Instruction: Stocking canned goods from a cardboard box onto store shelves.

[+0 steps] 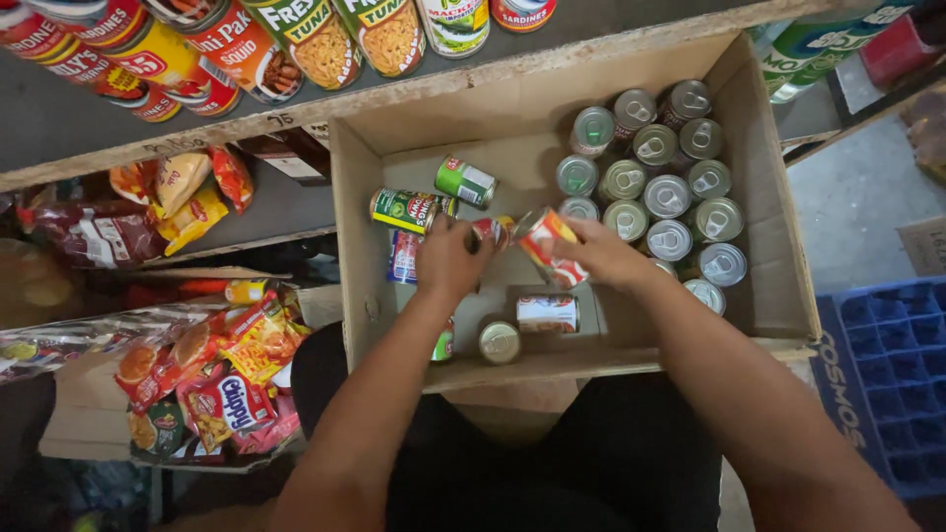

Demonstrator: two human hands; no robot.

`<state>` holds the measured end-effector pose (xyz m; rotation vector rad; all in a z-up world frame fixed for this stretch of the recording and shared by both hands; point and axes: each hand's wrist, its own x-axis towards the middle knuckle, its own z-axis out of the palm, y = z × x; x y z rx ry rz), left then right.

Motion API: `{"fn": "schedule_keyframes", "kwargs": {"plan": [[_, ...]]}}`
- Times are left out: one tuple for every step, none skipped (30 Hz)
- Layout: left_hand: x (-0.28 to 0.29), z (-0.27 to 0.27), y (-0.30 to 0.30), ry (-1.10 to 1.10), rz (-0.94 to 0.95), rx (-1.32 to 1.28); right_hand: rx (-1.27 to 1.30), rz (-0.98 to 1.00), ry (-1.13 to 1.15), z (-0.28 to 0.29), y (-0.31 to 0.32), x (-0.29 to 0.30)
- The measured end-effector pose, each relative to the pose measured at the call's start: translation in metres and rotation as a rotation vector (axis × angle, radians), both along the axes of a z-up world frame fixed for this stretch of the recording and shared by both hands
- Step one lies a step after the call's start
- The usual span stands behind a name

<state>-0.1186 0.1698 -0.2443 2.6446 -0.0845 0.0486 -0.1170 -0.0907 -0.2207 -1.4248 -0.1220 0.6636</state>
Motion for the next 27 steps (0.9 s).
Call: {"fn": "schedule_keyframes", "kwargs": {"plan": [[-0.001,-0.002,0.001,-0.002,0.002,0.001,0.001,0.002,-0.002,0.001,0.001,-0.001],[0.000,-0.003,0.002,-0.015,0.001,-0.001,-0.159,0.113,-0.137,0.002,0.001,-0.002],[0.000,-0.005,0.002,-0.028,0.000,-0.002,-0.319,0.223,-0.272,0.004,0.001,-0.002],[-0.001,-0.001,0.001,-0.028,-0.002,-0.002,-0.320,0.221,-0.272,0.014,0.009,-0.009],[-0.001,0.003,-0.001,-0.024,0.014,-0.026,-0.487,0.282,-0.452,0.025,0.016,-0.015],[-0.001,0.006,-0.003,-0.020,0.028,-0.051,-0.655,0.341,-0.630,0.035,0.023,-0.022],[-0.005,0.010,-0.005,-0.020,0.024,-0.051,-0.656,0.338,-0.629,0.042,0.027,-0.025],[-0.007,0.015,-0.006,-0.084,-0.020,-0.055,-0.821,0.430,-0.602,0.049,0.030,-0.027],[-0.010,0.019,-0.007,-0.149,-0.063,-0.059,-0.986,0.522,-0.570,0.056,0.034,-0.029],[-0.010,0.018,-0.007,-0.148,-0.066,-0.061,-0.988,0.519,-0.567,0.045,0.029,-0.028],[-0.010,0.018,-0.007,-0.124,-0.074,0.045,-0.825,0.383,-0.533,0.035,0.024,-0.026],[-0.010,0.017,-0.007,-0.101,-0.081,0.150,-0.663,0.248,-0.496,0.024,0.019,-0.024],[-0.012,0.014,-0.008,-0.101,-0.084,0.148,-0.666,0.245,-0.494,0.027,0.012,-0.022],[-0.012,0.012,-0.008,-0.212,-0.114,0.179,-0.651,0.093,-0.598,0.030,0.006,-0.018],[-0.013,0.011,-0.008,-0.324,-0.143,0.210,-0.633,-0.060,-0.701,0.033,0.000,-0.013],[-0.015,0.018,-0.011,-0.319,-0.145,0.209,-0.633,-0.060,-0.696,0.039,-0.009,-0.016],[-0.017,0.025,-0.014,-0.322,-0.194,0.183,-0.739,-0.088,-0.678,0.045,-0.018,-0.019],[-0.016,0.033,-0.018,-0.331,-0.246,0.155,-0.846,-0.120,-0.661,0.052,-0.028,-0.020],[-0.019,0.029,-0.020,-0.332,-0.251,0.153,-0.849,-0.125,-0.660,0.045,-0.032,-0.021],[-0.019,0.026,-0.022,-0.221,-0.347,0.150,-0.922,-0.020,-0.786,0.039,-0.036,-0.020],[-0.020,0.022,-0.024,-0.109,-0.442,0.146,-0.994,0.091,-0.910,0.033,-0.039,-0.020],[-0.023,0.029,-0.029,-0.110,-0.443,0.146,-0.994,0.090,-0.910,0.028,-0.035,-0.021],[-0.026,0.036,-0.032,-0.101,-0.452,0.158,-1.158,0.137,-0.919,0.023,-0.030,-0.023],[-0.029,0.043,-0.036,-0.092,-0.459,0.171,-1.321,0.185,-0.924,0.018,-0.025,-0.024],[-0.029,0.038,-0.033,-0.092,-0.459,0.172,-1.320,0.185,-0.925,0.012,-0.024,-0.023],[-0.029,0.033,-0.032,-0.092,-0.460,0.203,-1.362,0.162,-0.970,0.007,-0.025,-0.024],[-0.028,0.029,-0.031,-0.092,-0.462,0.233,-1.404,0.138,-1.015,0.001,-0.026,-0.024]]}}
